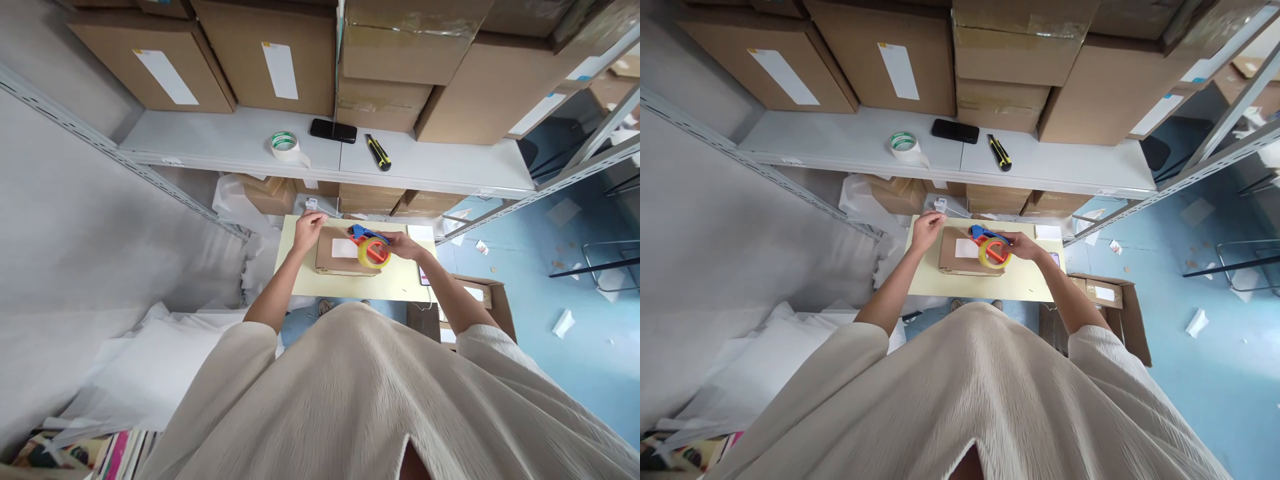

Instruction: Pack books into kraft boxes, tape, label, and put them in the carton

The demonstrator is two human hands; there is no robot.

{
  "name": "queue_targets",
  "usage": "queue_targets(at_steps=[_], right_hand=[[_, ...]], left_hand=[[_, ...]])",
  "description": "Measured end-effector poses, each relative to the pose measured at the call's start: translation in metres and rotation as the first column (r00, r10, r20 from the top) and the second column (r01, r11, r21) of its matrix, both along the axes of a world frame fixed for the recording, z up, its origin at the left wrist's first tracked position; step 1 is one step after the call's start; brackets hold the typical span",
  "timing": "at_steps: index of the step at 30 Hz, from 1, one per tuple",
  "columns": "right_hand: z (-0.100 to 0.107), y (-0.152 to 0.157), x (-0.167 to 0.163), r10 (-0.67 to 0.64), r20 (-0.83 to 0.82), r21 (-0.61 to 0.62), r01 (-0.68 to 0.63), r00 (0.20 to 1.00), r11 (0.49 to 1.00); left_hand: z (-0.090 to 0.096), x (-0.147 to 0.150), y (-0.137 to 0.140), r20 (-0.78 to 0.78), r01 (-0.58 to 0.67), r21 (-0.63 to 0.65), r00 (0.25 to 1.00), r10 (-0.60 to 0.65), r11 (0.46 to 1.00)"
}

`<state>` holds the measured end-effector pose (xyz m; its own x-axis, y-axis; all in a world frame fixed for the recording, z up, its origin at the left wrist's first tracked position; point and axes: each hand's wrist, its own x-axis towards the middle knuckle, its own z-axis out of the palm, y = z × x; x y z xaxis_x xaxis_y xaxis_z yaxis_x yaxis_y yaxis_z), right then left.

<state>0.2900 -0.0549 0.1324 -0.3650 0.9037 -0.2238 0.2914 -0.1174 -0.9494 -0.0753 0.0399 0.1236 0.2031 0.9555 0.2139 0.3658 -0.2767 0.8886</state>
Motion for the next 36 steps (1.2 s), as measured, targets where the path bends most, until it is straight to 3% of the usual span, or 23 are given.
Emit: queue_targets(at_steps=[5, 9, 11, 15, 21, 24, 28, 31, 34, 36], right_hand=[[0.002, -0.002, 0.002, -0.075, 0.280, 0.218, 0.012, 0.957, 0.976], [-0.007, -0.010, -0.007, -0.146, 0.418, 0.441, -0.060, 0.897, 0.895], [-0.015, -0.015, -0.012, -0.165, 0.462, 0.490, -0.096, 0.871, 0.867], [-0.025, -0.026, -0.021, -0.166, 0.539, 0.486, -0.143, 0.826, 0.862], [-0.019, -0.036, -0.030, -0.073, 0.566, 0.380, -0.182, 0.821, 0.907], [-0.012, -0.034, -0.038, -0.049, 0.560, 0.316, -0.158, 0.827, 0.936], [-0.005, -0.019, -0.052, -0.107, 0.562, 0.225, -0.028, 0.820, 0.974], [0.004, 0.000, -0.060, -0.090, 0.616, 0.076, 0.055, 0.783, 0.996], [0.016, 0.017, -0.064, 0.060, 0.640, -0.144, 0.043, 0.766, 0.989], [0.022, 0.021, -0.064, 0.123, 0.625, -0.211, 0.016, 0.771, 0.977]], left_hand=[[-0.022, -0.016, -0.003, -0.023, 0.026, -0.037, 0.999, -0.027, 0.999], [-0.025, -0.024, -0.011, -0.073, 0.030, 0.010, 0.997, -0.030, 0.999], [-0.027, -0.027, -0.016, -0.041, 0.055, -0.027, 0.998, -0.057, 0.998], [-0.037, -0.028, -0.027, 0.062, 0.080, -0.186, 0.996, -0.070, 0.979], [-0.041, -0.023, -0.036, 0.134, -0.023, -0.318, 0.989, 0.069, 0.948], [-0.040, -0.022, -0.035, 0.085, -0.019, -0.284, 0.995, 0.045, 0.959], [-0.039, -0.020, -0.031, 0.087, 0.007, -0.299, 0.996, 0.020, 0.954], [-0.037, -0.018, -0.029, 0.107, 0.007, -0.295, 0.994, 0.026, 0.955], [-0.031, -0.014, -0.028, 0.121, -0.015, -0.282, 0.991, 0.051, 0.959], [-0.026, -0.012, -0.029, 0.126, -0.048, -0.282, 0.988, 0.087, 0.958]])
